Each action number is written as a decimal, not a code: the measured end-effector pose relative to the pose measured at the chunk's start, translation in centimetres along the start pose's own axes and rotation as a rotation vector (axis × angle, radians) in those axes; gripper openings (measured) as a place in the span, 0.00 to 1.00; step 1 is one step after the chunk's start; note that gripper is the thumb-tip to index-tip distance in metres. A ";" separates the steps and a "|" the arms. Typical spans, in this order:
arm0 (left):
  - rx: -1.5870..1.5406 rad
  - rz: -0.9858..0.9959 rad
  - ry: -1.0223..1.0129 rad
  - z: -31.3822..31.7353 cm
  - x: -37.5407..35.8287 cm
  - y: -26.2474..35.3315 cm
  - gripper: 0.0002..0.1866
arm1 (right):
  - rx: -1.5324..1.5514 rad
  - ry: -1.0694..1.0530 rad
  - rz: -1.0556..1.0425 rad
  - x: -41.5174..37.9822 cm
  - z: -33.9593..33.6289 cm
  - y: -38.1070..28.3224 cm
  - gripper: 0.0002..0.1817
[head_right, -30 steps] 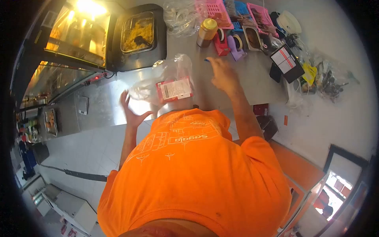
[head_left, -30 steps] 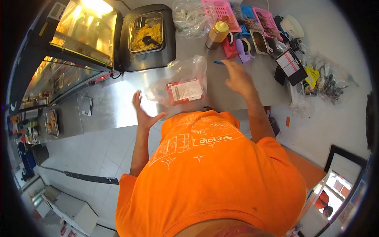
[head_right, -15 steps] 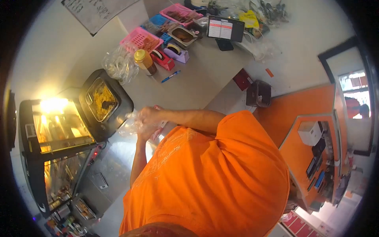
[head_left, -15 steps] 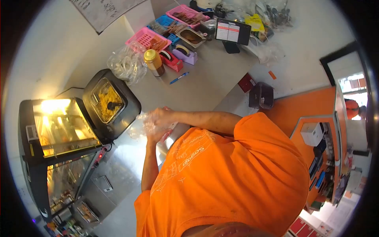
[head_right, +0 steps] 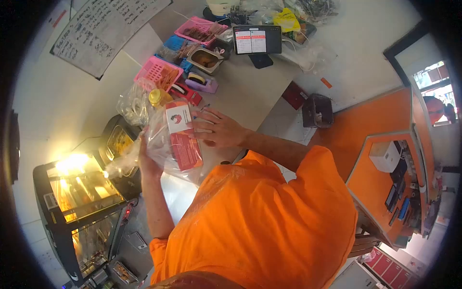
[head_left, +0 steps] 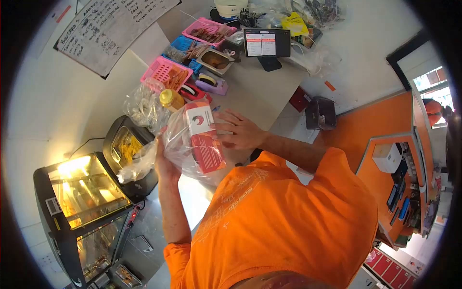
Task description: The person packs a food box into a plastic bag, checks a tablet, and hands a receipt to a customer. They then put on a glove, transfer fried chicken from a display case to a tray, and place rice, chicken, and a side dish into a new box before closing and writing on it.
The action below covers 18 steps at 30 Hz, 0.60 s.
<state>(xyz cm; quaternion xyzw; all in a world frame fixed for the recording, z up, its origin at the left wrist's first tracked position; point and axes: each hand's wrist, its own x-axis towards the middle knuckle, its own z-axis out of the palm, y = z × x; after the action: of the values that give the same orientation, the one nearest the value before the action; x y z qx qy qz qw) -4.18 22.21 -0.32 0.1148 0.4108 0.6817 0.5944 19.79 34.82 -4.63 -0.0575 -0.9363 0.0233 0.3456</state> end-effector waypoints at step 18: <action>1.332 0.326 0.540 -11.7 7.9 -9.9 0.24 | -0.393 -0.151 0.742 -13.8 3.3 38.5 0.27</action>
<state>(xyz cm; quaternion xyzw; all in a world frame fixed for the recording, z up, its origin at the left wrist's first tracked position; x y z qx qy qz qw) -6.77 23.92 -17.30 0.3392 0.8476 0.3719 0.1680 31.57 71.35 -19.24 -0.4534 -0.8615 -0.0290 0.2269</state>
